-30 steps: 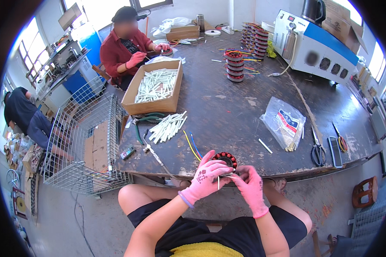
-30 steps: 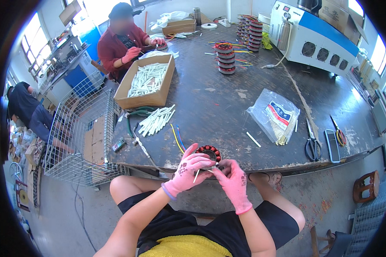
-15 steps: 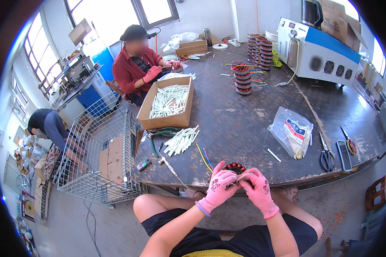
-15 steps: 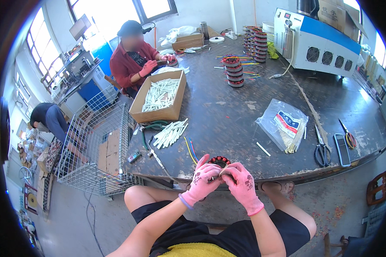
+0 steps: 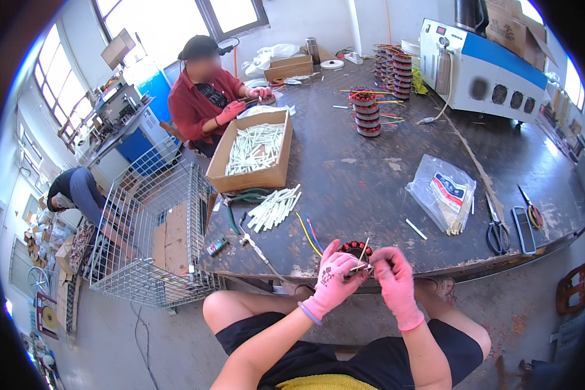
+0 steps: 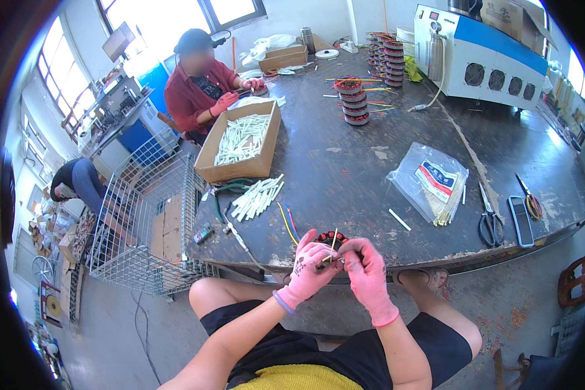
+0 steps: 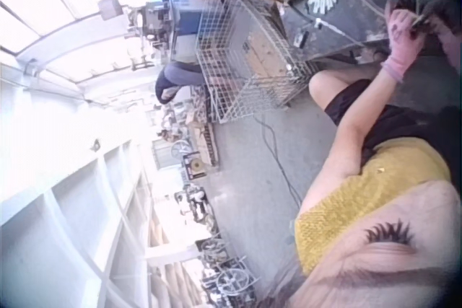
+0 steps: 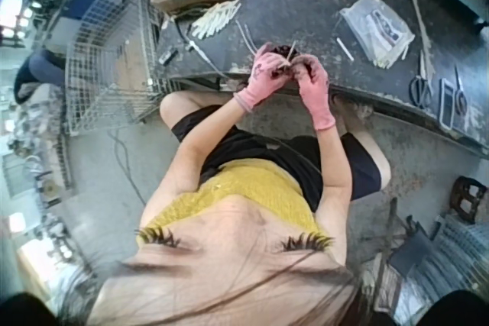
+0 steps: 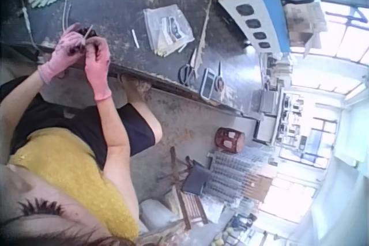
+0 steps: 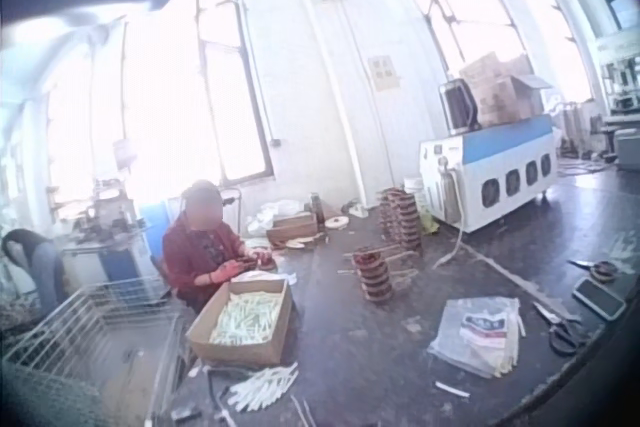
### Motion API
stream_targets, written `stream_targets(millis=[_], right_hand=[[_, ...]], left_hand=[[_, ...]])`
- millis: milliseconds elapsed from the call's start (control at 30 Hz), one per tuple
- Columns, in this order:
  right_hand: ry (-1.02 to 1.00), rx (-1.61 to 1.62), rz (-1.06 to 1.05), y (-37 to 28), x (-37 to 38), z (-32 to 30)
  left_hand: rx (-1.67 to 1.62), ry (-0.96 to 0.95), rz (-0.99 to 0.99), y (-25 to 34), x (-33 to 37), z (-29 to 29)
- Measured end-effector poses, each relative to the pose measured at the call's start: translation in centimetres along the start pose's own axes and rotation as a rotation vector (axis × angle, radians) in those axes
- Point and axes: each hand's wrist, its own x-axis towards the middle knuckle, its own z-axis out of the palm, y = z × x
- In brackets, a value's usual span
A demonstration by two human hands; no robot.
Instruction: The person trims colored wires on a motor stator using scissors and slides white insulation tubes over them. They use pliers to pull the wires through the stator frame and secure them into place.
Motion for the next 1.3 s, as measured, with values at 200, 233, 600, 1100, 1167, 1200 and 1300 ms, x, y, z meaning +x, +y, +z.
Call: stream_targets(millis=[200, 233, 600, 1100, 1167, 1200, 1300], right_hand=[[0.032, -0.005, 0.045, -1.2, 0.1, -1.3], [0.05, -0.074, 0.064, -1.6, 0.1, -1.6], [-0.07, -0.196, 0.048, 2.9, 0.4, -2.0], [0.028, -0.258, 0.048, 3.4, 1.7, 0.6], [-0.02, -0.407, 0.054, 3.3, 3.3, 1.3], [-0.022, -0.441, 0.089, 3.2, 3.8, 1.5], [-0.024, -0.547, 0.227, 1.2, 4.5, 1.9]], left_hand=[[0.0, -0.037, 0.011, 0.4, 0.4, 0.0], [-0.002, -0.043, 0.021, 0.3, 0.6, -0.1], [-0.002, -0.136, 0.065, -0.8, 0.0, -0.8], [0.049, -0.227, 0.156, -1.3, 0.2, -1.1], [0.023, -0.227, 0.151, -1.5, 0.5, -1.2], [0.019, -0.243, 0.132, -1.6, 0.5, -1.1], [0.002, -0.175, 0.087, -1.5, 0.4, -1.0]])
